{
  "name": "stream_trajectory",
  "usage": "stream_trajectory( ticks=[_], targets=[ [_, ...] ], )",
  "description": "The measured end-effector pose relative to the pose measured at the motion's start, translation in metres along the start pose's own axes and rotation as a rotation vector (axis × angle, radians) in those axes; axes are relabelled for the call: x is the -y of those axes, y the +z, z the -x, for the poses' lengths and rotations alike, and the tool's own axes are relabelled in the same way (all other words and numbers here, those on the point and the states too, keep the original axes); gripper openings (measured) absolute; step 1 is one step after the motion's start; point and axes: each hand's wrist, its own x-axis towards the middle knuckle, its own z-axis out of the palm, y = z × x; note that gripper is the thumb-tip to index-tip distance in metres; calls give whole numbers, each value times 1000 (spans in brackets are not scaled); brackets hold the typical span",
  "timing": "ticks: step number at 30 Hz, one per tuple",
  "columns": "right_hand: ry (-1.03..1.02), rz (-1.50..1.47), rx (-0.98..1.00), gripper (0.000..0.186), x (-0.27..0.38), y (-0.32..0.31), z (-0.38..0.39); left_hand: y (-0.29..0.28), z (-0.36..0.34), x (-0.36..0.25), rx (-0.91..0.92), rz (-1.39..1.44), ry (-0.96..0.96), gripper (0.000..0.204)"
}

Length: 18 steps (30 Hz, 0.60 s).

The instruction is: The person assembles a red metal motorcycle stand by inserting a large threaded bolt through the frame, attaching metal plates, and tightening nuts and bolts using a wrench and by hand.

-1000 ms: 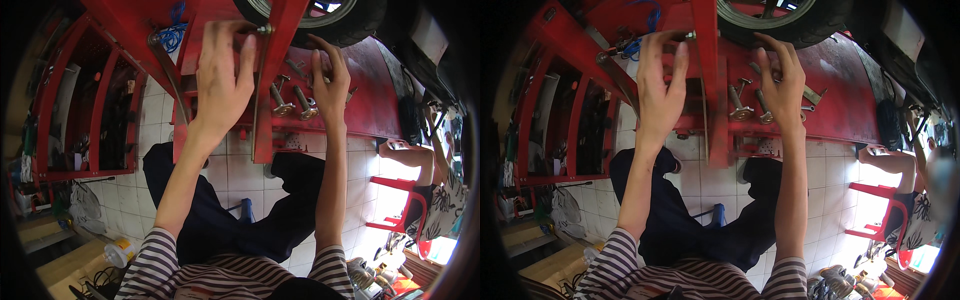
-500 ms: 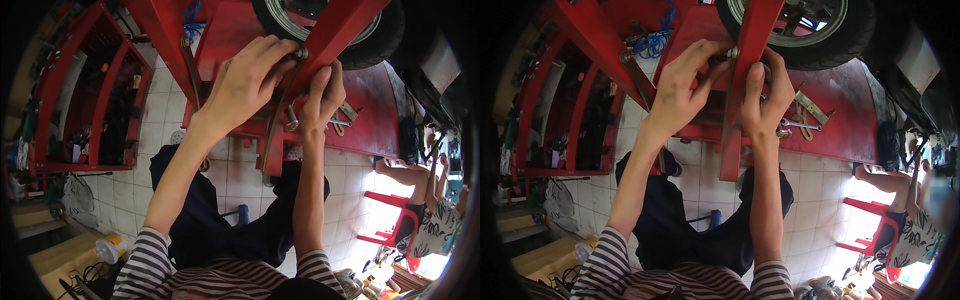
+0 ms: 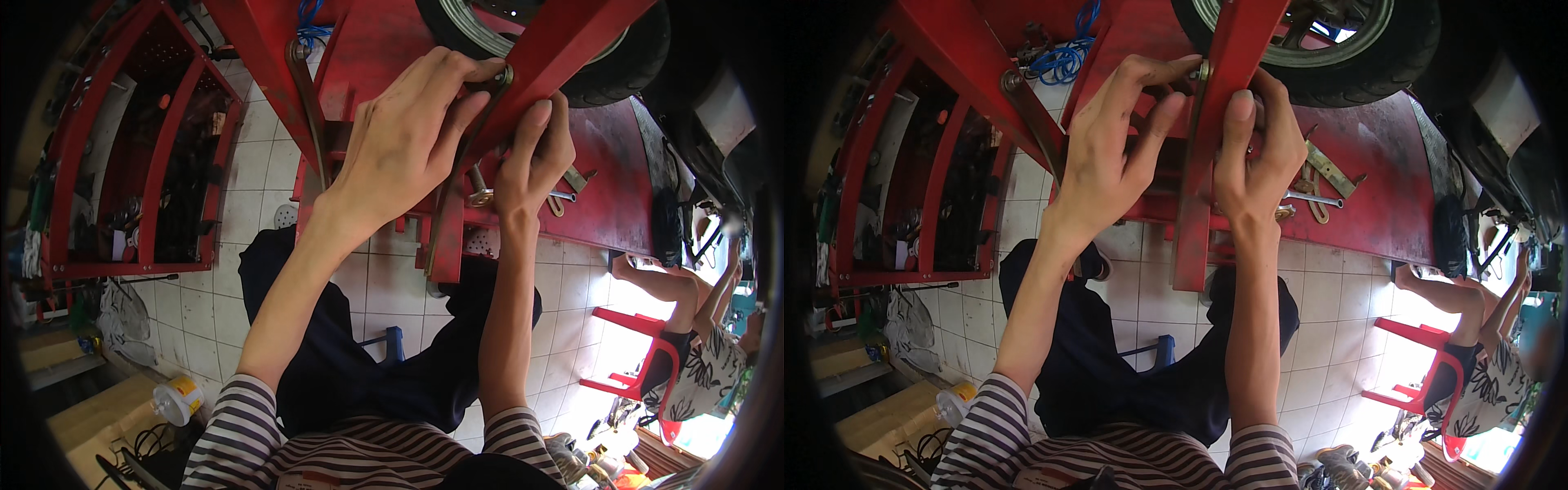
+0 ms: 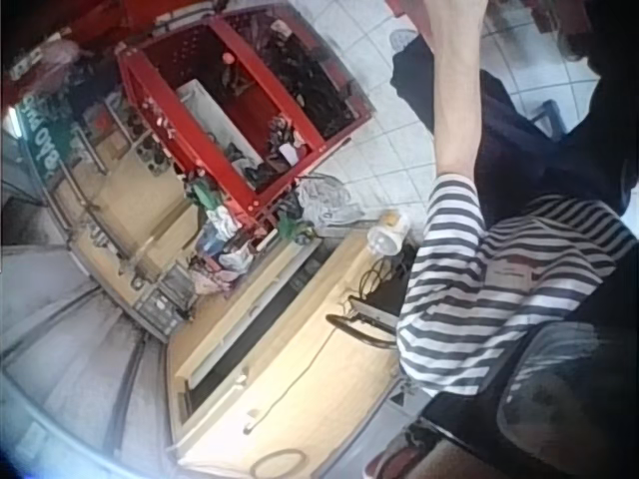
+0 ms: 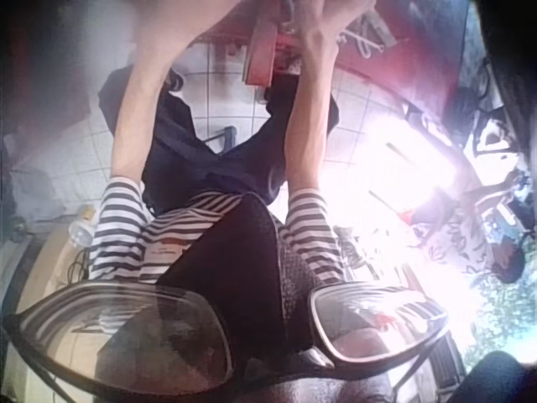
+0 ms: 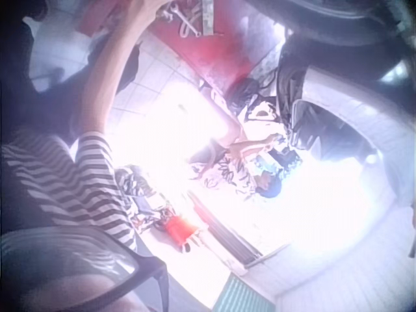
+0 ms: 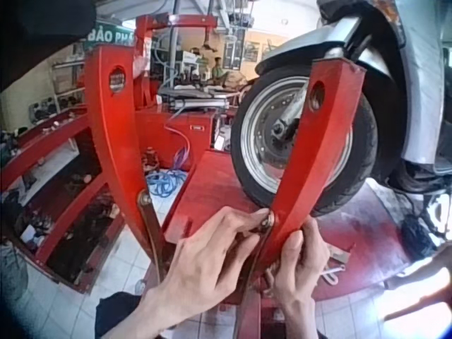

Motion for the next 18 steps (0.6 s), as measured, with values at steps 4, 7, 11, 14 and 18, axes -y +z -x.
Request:
stream_trajectory(
  ticks=[4,7,11,14,18],
  targets=[
    [21,20,13,39,1,0,1,0,2,-6,2,-87,-24,20],
    [20,4,-16,40,-2,1,2,-3,5,-8,120,-274,-65,22],
    [22,8,-20,39,-2,2,3,4,13,-4,-12,-46,-177,24],
    [27,7,-23,39,-1,2,4,7,6,-9,-23,65,-121,27],
    [30,1,-42,39,-2,4,4,8,1,-3,-44,-14,-39,21]
  ],
)
